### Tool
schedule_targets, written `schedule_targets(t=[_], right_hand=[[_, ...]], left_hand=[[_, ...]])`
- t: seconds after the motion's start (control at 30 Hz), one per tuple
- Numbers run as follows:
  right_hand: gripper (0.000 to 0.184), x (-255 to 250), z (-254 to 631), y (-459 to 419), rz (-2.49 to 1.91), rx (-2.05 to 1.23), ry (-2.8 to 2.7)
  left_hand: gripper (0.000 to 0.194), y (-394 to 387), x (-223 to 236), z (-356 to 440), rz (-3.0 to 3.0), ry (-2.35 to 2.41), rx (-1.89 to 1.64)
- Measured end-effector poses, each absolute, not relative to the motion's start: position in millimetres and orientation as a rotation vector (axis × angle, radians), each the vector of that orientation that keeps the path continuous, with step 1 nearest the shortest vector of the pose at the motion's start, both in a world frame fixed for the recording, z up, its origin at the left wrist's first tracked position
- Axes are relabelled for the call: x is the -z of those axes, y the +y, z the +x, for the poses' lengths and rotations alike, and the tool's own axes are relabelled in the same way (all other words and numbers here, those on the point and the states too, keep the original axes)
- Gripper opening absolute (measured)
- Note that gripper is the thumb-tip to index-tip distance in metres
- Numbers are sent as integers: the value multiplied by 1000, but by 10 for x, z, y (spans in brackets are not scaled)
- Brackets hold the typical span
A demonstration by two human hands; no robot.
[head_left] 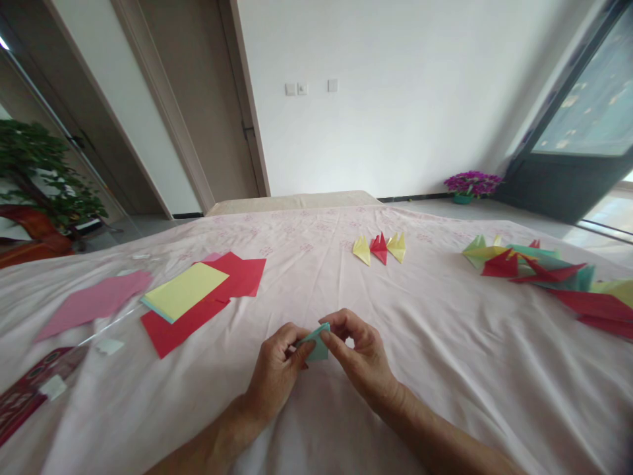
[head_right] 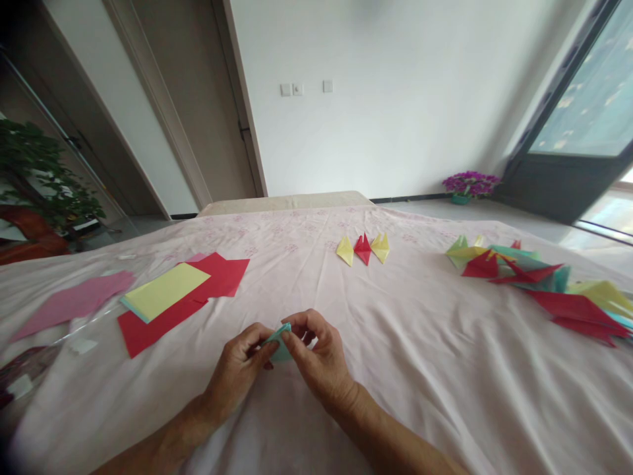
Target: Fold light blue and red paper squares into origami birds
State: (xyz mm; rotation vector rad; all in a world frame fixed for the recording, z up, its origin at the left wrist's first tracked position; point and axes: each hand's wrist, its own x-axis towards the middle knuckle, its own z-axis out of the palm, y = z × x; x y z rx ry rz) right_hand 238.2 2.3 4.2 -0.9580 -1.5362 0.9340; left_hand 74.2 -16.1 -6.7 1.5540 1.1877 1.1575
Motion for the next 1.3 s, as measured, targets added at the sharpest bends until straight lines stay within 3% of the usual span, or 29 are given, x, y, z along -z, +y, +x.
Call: schedule_targets(t=[0.3, 0.5, 0.7, 0.9, 1.3], right_hand=[[6, 22, 2331, 55, -1090, -993, -1646], [8, 82, 2351, 67, -993, -818, -1816], [18, 80, 2357, 59, -955, -758, -1919], [17, 71, 2362, 63, -959, -697, -1945], [8, 29, 2354, 17, -961, -599, -1991]], left_hand=[[22, -202, 94, 787, 1453, 1240, -1309], [13, -160, 19, 714, 1803, 1331, -1455], [12, -155, -46, 677, 2012, 1377, -1443], [5, -157, -41, 670, 2026, 1404, -1518], [11, -156, -46, 668, 2009, 1381, -1477]])
